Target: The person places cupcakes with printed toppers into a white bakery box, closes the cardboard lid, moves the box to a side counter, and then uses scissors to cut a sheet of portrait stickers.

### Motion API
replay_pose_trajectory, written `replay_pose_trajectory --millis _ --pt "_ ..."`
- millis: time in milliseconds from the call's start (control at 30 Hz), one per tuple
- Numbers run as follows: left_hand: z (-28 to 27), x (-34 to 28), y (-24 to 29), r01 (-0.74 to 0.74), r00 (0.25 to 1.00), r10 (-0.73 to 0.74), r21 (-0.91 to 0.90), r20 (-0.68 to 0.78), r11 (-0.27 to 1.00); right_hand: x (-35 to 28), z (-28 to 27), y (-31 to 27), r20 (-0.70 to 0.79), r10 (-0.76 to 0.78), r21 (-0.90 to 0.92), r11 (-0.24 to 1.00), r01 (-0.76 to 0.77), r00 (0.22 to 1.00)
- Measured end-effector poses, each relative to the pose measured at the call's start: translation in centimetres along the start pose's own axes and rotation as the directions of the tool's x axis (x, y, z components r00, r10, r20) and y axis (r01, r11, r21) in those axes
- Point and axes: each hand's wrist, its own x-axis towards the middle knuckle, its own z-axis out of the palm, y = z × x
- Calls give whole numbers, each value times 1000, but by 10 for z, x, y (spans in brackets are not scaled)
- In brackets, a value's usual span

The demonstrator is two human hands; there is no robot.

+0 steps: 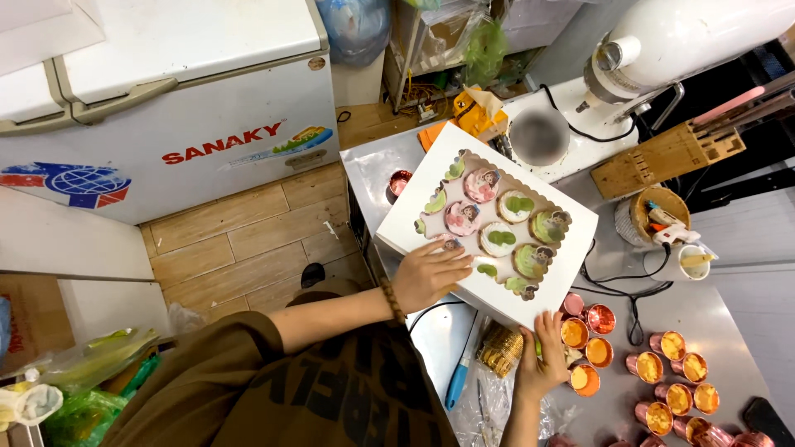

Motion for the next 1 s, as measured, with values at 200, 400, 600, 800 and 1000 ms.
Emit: replay_pose_trajectory --millis 200,400,600,800,1000 --pt "12 -3 -1 181 983 -181 -63 0 981 -4 0 -2 -4 111 120 987 -110 994" --pt "10 -2 0 183 977 -197 -157 -79 971 -6 3 2 -8 188 212 960 -182 982" --pt "7 -5 0 112 985 -127 -123 -116 986 -7 2 3 -30 206 250 949 -192 978" --pt "7 -7 -8 -35 980 33 -5 -194 999 17 -4 -32 38 -12 -71 997 15 999" --pt "-12 0 -2 -92 986 92 7 -139 996 48 32 -84 250 -298 -95 939 330 921"
